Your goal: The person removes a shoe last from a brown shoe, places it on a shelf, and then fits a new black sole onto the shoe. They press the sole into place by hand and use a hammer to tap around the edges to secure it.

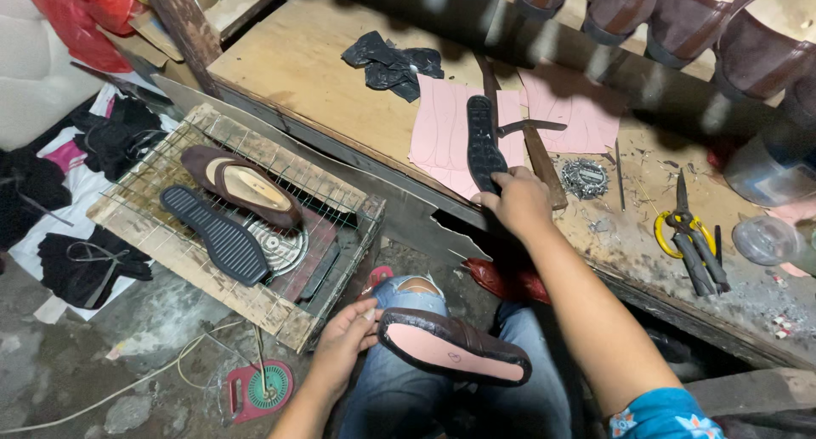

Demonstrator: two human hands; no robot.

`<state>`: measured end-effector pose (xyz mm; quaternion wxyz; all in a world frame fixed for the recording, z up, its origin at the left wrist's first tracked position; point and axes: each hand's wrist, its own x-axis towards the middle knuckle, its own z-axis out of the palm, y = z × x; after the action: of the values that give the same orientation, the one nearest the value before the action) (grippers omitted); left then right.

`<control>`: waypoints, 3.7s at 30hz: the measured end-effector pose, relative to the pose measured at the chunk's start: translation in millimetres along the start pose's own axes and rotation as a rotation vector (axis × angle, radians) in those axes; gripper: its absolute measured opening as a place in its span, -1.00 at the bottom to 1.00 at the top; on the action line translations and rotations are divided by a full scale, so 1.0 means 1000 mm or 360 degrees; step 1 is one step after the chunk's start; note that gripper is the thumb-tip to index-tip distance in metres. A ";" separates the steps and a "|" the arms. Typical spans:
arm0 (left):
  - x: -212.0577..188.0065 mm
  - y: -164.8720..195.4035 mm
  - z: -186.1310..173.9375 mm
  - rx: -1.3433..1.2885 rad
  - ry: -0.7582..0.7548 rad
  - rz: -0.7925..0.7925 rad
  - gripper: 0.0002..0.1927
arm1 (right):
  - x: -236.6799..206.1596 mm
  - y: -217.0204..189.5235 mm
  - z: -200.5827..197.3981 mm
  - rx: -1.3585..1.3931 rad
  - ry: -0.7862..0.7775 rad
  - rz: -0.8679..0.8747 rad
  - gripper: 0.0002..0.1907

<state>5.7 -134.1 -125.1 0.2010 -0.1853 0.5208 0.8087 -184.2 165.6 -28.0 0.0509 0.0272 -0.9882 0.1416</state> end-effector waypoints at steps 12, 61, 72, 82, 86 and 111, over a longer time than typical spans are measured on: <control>-0.022 0.061 0.046 -0.0579 -0.0279 0.0247 -0.47 | -0.089 -0.027 -0.059 0.1416 0.0085 -0.0542 -0.73; -0.020 0.131 -0.179 0.2195 0.1473 0.1009 -0.17 | -0.121 -0.218 -0.001 0.2624 -0.1060 -0.0054 -0.68; -0.068 0.158 -0.261 0.0078 0.1458 0.1858 -0.74 | -0.054 -0.344 0.049 0.2683 -0.1136 -0.0085 -0.72; -0.170 0.137 -0.294 0.0377 0.2026 0.1637 -0.78 | -0.012 -0.435 0.149 0.2757 -0.1237 0.0113 -0.83; -0.154 0.110 -0.325 0.0283 0.2193 0.1442 -0.81 | -0.024 -0.434 0.177 0.2422 -0.1266 0.0339 -0.87; -0.241 0.123 -0.201 -0.0235 0.0472 0.1086 -0.62 | -0.139 -0.321 0.017 0.2081 -0.2220 -0.0869 -0.43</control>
<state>165.2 -396.8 13.4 -0.1714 -0.1301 0.5164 0.8289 -25.4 -141.4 29.9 -0.5357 0.3537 -0.4844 0.5943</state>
